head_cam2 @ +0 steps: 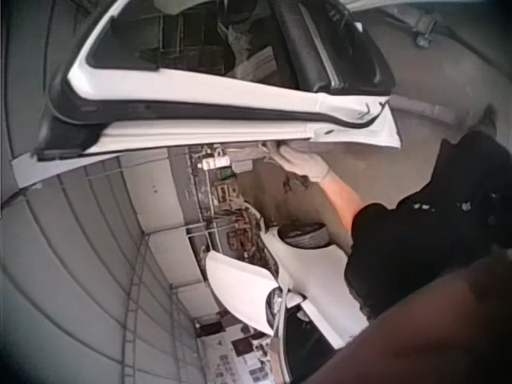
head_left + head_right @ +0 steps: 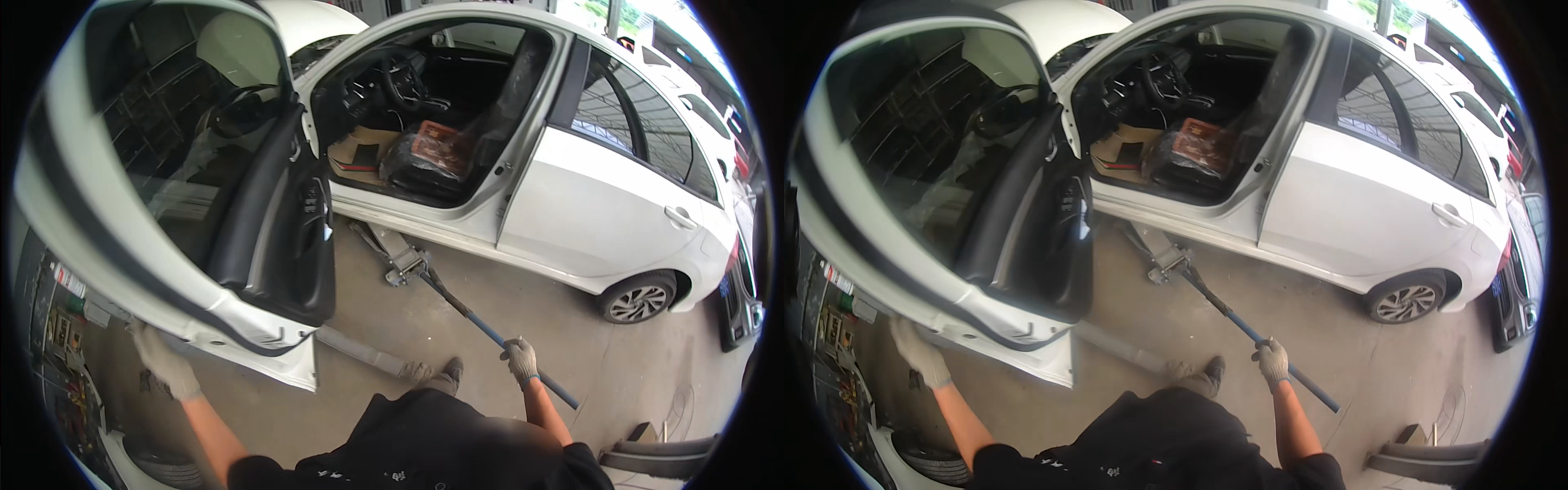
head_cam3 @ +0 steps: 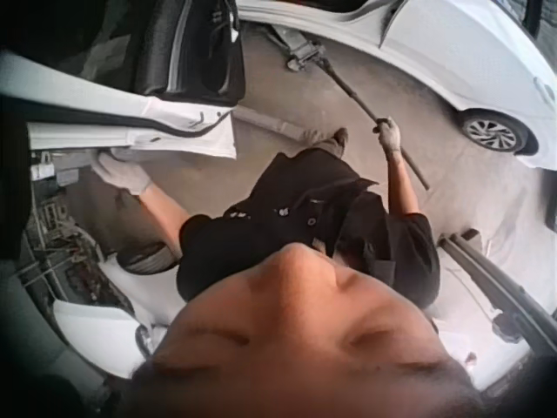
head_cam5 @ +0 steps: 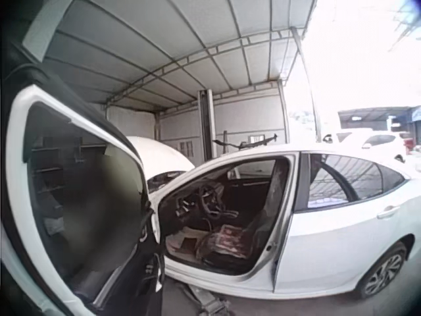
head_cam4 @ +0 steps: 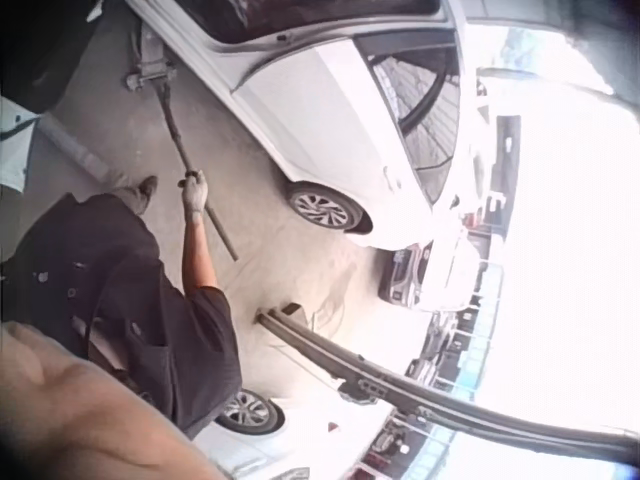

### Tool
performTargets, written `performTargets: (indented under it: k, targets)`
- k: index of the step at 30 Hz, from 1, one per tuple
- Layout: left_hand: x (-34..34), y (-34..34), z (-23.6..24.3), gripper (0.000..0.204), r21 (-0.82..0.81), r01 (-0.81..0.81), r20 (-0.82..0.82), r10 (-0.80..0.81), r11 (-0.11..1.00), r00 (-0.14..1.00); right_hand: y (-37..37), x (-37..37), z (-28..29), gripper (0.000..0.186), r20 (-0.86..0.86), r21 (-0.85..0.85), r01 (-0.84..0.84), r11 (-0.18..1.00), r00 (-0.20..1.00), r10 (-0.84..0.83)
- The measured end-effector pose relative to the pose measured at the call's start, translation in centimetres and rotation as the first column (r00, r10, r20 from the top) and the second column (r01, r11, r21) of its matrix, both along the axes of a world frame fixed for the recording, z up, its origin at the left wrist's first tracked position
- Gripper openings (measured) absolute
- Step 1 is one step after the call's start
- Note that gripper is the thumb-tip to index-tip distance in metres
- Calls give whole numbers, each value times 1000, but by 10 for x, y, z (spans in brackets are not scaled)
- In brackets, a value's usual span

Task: The person kneels beside a white car and uses a flashlight and pliers to work on the wheel well area. They then use a wrench to tighten bolts on the wheel and undercarriage. The person opens the driver's door and removes a floor mat before continuing to work on the wheel area.

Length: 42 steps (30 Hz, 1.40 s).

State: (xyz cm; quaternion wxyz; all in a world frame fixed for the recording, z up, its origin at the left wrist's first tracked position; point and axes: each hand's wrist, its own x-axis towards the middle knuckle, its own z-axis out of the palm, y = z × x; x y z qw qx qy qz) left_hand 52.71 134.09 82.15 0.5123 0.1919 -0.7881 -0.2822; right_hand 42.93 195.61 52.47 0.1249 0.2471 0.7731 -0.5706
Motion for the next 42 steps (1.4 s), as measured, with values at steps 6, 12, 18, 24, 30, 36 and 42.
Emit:
performTargets:
  k: [6, 12, 18, 24, 30, 36, 42]
  targets:
    - [-63, 67, 12, 83, -311, -704, -337, 619, 639, 710, -46, -59, -12, 28, -122, 217, -294, 931, 938, 325]
    - [-67, -31, 18, 106, -320, -906, -429, 811, 276, 399, -118, -84, 9, 28, -187, 161, -415, 896, 878, 440]
    - [-39, -109, 43, 76, -328, -914, -407, 837, 239, 365, -118, -90, -38, 36, 29, 63, -533, 844, 846, 532]
    - [-25, -154, 27, 89, -235, -911, -306, 864, 340, 401, -140, -192, -55, 35, 86, 39, -585, 810, 809, 581]
    - [-27, -142, 29, 84, -79, -954, -395, 869, 290, 298, -226, -341, -94, 29, -123, 250, -725, 642, 634, 763]
    - [20, -107, 28, 82, -316, -944, -264, 947, 94, 182, -291, -445, -117, 37, -109, 486, -702, 521, 543, 833]
    - [-121, -8, 62, 83, -236, -942, -115, 969, -239, -217, -351, -541, -152, 33, 3, 301, -793, 529, 555, 832]
